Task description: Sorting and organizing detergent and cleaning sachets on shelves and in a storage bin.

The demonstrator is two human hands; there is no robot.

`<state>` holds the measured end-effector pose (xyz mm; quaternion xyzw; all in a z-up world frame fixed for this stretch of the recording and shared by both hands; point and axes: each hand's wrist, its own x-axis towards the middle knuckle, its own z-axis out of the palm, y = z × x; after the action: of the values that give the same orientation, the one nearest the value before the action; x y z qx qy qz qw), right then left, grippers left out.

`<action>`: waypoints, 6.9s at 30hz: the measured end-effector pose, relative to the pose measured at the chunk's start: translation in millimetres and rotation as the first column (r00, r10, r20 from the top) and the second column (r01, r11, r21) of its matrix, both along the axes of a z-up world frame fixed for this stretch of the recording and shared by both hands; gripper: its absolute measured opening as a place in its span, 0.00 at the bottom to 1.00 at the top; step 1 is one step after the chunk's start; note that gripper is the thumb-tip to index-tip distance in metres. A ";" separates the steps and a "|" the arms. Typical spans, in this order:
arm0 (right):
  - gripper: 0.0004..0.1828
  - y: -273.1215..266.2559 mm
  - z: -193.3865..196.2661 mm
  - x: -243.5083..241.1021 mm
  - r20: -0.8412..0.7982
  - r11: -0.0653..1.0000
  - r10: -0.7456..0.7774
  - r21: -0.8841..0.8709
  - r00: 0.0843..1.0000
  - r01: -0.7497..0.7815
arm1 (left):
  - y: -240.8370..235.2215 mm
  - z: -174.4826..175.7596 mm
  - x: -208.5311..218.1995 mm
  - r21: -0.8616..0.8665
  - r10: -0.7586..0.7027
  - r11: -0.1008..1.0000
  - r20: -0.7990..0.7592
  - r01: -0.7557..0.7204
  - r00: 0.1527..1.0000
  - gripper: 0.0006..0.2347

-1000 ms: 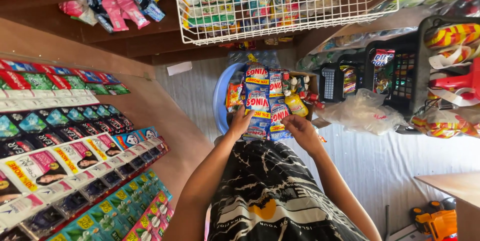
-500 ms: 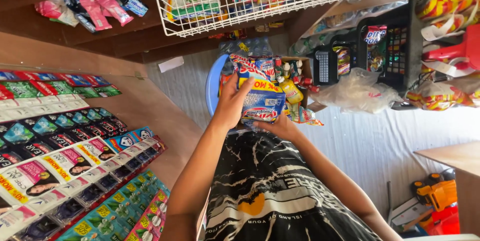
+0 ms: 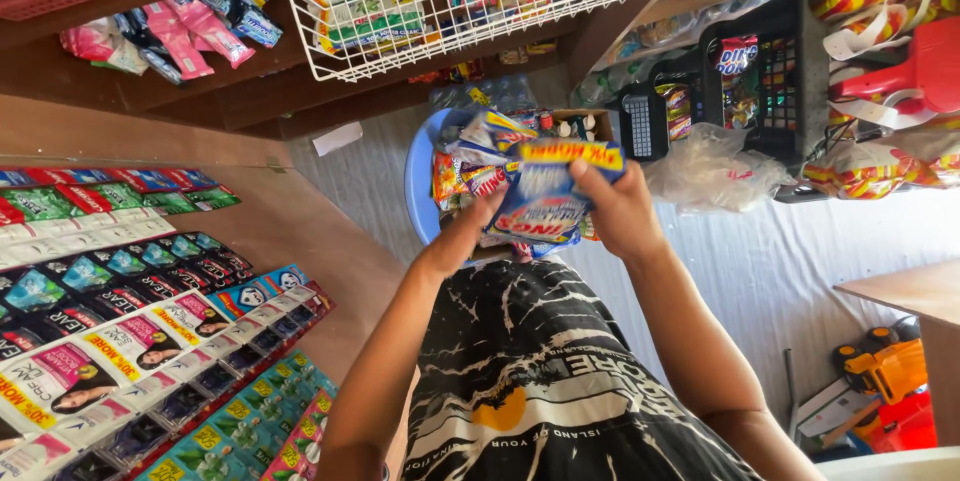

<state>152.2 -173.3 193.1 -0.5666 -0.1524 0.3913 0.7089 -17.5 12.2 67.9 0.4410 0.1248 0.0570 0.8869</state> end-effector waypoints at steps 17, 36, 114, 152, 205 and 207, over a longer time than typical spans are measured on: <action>0.19 5.9 -101.5 59.6 -0.694 0.923 -0.327 -0.088 0.641 0.376 | -3.9 85.3 -21.0 0.219 -0.472 0.824 -0.246 0.523 0.847 0.28; 0.31 -8.1 -147.8 -12.1 -0.721 0.953 -0.252 -0.303 0.646 0.033 | -12.7 150.5 -19.4 -0.108 -0.407 0.911 -0.381 0.398 0.830 0.24; 0.15 -23.2 -103.1 110.0 -0.330 0.886 0.152 -0.372 0.932 -0.276 | -69.7 1.9 158.5 -0.006 0.468 0.864 -0.360 -0.504 0.807 0.25; 0.33 -27.3 -136.4 129.7 -0.160 0.936 0.340 -0.035 0.927 -0.349 | -68.6 81.0 164.6 0.093 0.553 0.832 -0.201 -0.547 0.808 0.25; 0.22 -19.9 -48.3 130.0 -0.075 0.604 0.687 -0.495 0.723 -0.625 | -54.7 27.4 98.1 -0.302 0.807 0.417 -0.311 -0.857 0.503 0.17; 0.22 -23.5 -55.2 130.7 0.002 0.593 0.684 -0.584 0.729 -0.555 | -59.7 17.6 97.3 -0.321 0.803 0.431 -0.291 -0.843 0.521 0.17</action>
<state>283.0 -196.8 138.0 -0.6947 -0.3023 0.5733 0.3119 79.8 -47.6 85.4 0.1215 0.3744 0.4325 0.8112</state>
